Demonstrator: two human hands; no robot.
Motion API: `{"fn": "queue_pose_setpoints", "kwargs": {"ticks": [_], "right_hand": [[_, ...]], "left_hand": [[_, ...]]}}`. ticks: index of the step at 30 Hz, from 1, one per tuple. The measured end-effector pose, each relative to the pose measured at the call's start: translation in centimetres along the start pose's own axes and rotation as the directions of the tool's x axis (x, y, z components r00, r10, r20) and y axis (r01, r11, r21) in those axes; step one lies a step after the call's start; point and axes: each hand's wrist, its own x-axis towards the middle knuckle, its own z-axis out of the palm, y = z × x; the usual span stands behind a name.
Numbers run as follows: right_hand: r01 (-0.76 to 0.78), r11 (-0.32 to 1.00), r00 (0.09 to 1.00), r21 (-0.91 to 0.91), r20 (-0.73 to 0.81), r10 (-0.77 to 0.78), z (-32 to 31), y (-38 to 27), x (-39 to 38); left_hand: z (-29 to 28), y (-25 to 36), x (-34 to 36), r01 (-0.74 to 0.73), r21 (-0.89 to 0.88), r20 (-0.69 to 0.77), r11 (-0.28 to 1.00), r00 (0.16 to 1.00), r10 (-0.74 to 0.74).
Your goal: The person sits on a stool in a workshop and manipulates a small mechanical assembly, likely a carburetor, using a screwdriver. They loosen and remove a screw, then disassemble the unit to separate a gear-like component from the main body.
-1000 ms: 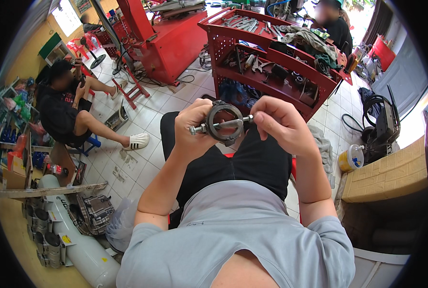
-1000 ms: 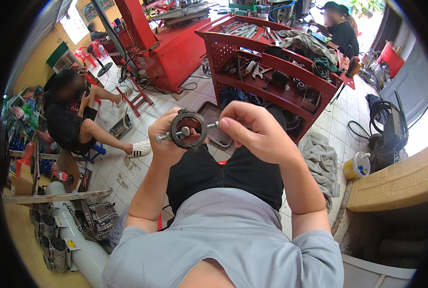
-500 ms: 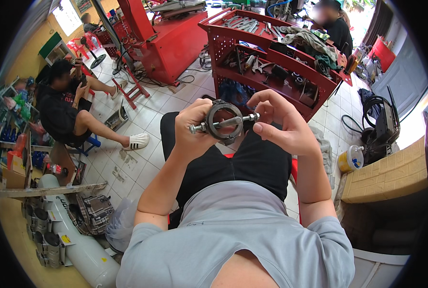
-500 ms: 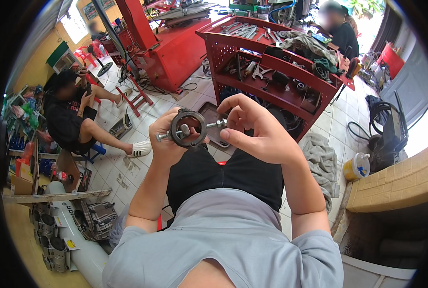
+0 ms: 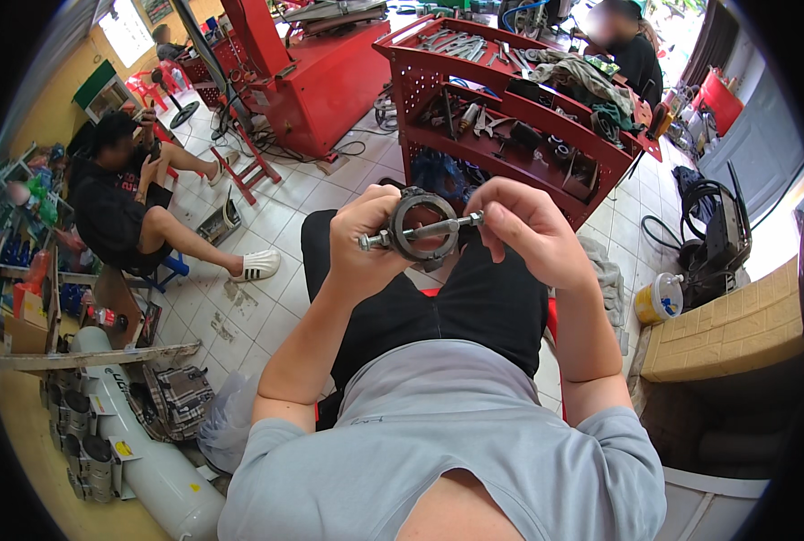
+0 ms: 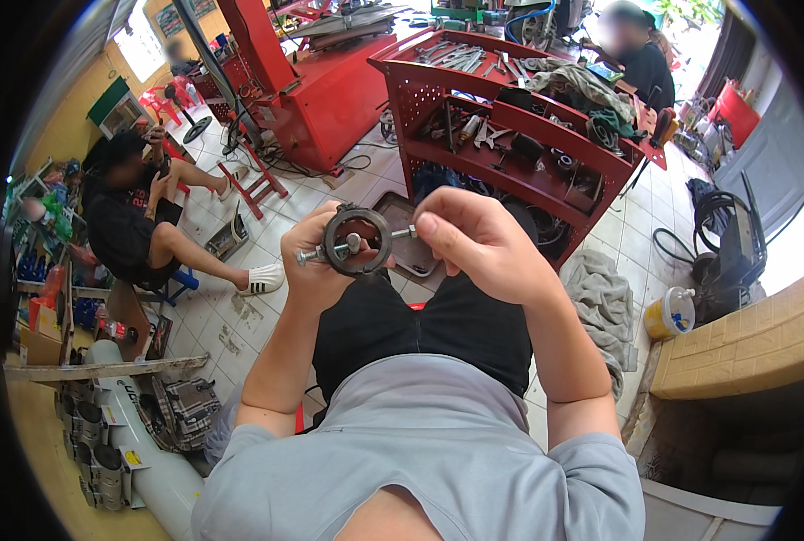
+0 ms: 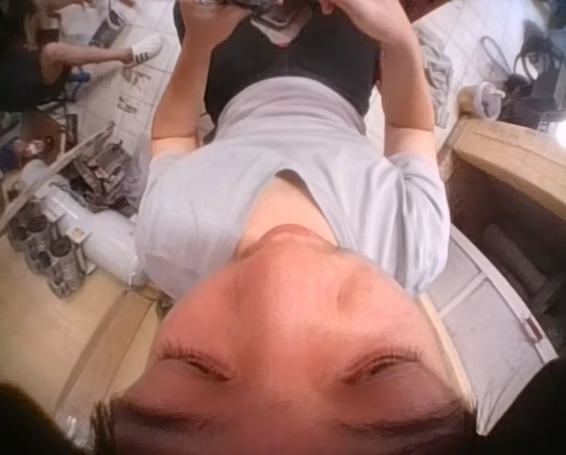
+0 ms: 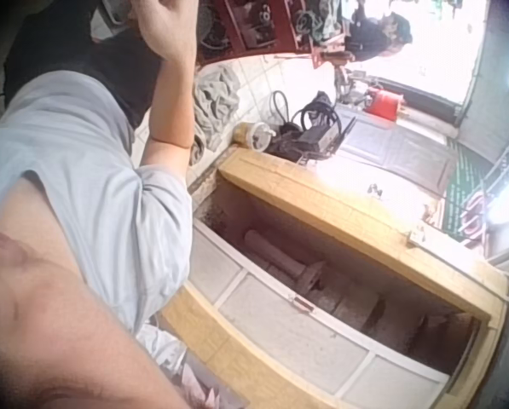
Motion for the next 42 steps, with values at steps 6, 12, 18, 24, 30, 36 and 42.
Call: {"fn": "queue_pose_setpoints", "kwargs": {"ticks": [6, 12, 18, 24, 30, 36, 42], "right_hand": [[0.103, 0.993, 0.995, -0.057, -0.013, -0.104, 0.4, -0.3, 0.0], [0.000, 0.998, 1.000, 0.062, 0.001, 0.000, 0.5, -0.4, 0.1], [0.026, 0.998, 0.998, 0.060, 0.051, -0.029, 0.4, -0.5, 0.0], [0.056, 0.993, 0.998, 0.104, 0.007, -0.058, 1.3, -0.2, 0.3], [-0.069, 0.995, 0.996, 0.067, 0.068, 0.065, 1.0, -0.4, 0.2], [0.052, 0.995, 0.997, 0.080, -0.057, -0.048, 2.1, -0.2, 0.4], [-0.044, 0.982, 0.996, 0.185, 0.085, 0.028, 1.2, 0.6, 0.6]], "left_hand": [[-0.3, -0.8, 0.0, -0.047, -0.017, 0.015, 0.999, 0.999, 0.047], [0.0, -0.4, -0.2, 0.062, -0.074, -0.001, 0.995, 0.998, -0.063], [-0.2, -0.5, 0.1, -0.016, -0.014, 0.019, 1.000, 1.000, 0.016], [0.1, -0.1, 0.1, -0.047, 0.013, 0.014, 0.999, 0.999, 0.047], [0.1, -0.2, 0.2, -0.067, 0.042, 0.050, 0.997, 0.997, 0.065], [0.3, -0.2, 0.1, 0.005, -0.002, 0.044, 1.000, 0.999, -0.005], [0.4, -0.3, 0.1, 0.050, -0.036, 0.020, 0.998, 0.999, -0.049]]}}
